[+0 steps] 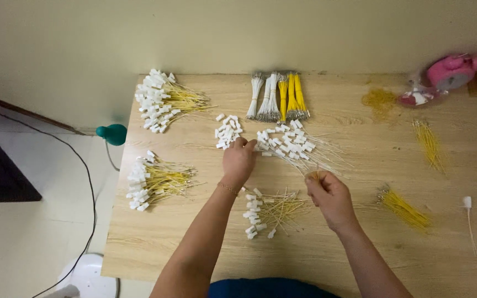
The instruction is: Assembling small electrical wire connectors by inserting wires into plastic housings.
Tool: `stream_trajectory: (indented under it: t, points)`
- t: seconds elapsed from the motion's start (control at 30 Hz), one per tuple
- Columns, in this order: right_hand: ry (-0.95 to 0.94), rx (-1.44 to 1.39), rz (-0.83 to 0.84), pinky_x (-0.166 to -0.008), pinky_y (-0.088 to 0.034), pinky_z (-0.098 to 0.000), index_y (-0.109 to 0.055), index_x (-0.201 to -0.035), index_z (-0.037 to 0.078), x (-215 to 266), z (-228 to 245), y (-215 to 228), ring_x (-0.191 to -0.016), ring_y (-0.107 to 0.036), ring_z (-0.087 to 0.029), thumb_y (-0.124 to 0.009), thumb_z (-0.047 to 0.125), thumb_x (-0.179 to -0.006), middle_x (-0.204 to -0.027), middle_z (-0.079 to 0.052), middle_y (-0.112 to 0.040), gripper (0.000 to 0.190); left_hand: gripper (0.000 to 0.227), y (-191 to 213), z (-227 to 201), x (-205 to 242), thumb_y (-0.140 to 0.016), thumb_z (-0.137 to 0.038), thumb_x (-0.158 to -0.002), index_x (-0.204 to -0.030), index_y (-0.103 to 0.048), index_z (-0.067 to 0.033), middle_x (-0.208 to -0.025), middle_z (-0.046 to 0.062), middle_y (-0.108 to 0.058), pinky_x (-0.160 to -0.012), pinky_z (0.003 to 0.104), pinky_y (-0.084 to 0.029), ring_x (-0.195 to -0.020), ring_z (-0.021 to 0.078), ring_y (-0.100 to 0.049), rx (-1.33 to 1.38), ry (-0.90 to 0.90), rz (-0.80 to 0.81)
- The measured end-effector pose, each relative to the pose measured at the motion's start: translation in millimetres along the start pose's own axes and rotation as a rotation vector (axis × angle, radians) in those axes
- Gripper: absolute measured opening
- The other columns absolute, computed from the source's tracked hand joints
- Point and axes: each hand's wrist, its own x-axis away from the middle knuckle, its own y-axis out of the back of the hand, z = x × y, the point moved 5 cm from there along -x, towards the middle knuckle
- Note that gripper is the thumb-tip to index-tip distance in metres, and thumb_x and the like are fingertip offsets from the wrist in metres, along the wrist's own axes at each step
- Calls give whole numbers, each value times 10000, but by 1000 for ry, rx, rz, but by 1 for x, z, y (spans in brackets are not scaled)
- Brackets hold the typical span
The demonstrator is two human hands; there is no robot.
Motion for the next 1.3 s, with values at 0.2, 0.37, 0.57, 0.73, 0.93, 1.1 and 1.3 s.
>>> stream_trajectory:
  t: [0.2,0.37,0.57,0.73,0.93,1.1,1.3]
  points:
    - [-2,-76,-37,-430,-336,-171,-744,-1062,13,2,13,-8,-507,-453,-24,-710,46,-931,-655,7,-541,139,116,5,-3,-7,-732,-339,-875,-970,-795,-315,-993,9,-635,-888,441,-567,-973,263,-698,-65,-59,60]
    - [32,-10,33,-471,-365,-225,-737,-995,-32,4,57,-13,-532,-473,-97,-698,23,-927,-624,-49,-549,96,205,46,-11,-8,-782,-289,-849,-1052,-753,-298,-988,37,-713,-837,440,-567,-940,274,-738,221,77,126]
    - [281,160,88,-537,-430,-250,-779,-1000,-18,23,125,-26,-614,-507,-105,-761,35,-891,-678,-88,-656,122,311,132,-55,9,-895,-212,-786,-1072,-774,-193,-904,46,-757,-767,320,-579,-845,168,-720,1002,271,129]
    - [596,448,48,-594,-525,-322,-785,-990,50,57,185,-38,-645,-668,-211,-768,103,-897,-739,-140,-673,108,306,193,-83,37,-824,14,-833,-1129,-753,-25,-1035,135,-772,-841,335,-615,-938,197,-734,1574,274,6]
    - [688,610,37,-627,-549,-317,-791,-949,113,84,206,-41,-669,-702,-198,-769,149,-889,-712,-72,-653,74,279,225,-103,59,-700,39,-921,-1192,-646,3,-1070,204,-759,-788,311,-639,-930,279,-774,1975,364,-15]
    - [610,590,82,-612,-537,-337,-792,-929,113,95,202,-40,-628,-677,-218,-740,188,-916,-668,-104,-638,92,260,228,-110,69,-665,57,-936,-1183,-613,-6,-1084,218,-748,-786,314,-645,-916,289,-778,2102,396,-10]
    - [626,626,70,-591,-527,-354,-778,-943,96,107,203,-41,-620,-678,-261,-733,171,-920,-661,-125,-621,91,272,241,-115,77,-699,50,-916,-1175,-624,17,-1072,217,-747,-795,311,-650,-900,268,-776,2032,355,-34]
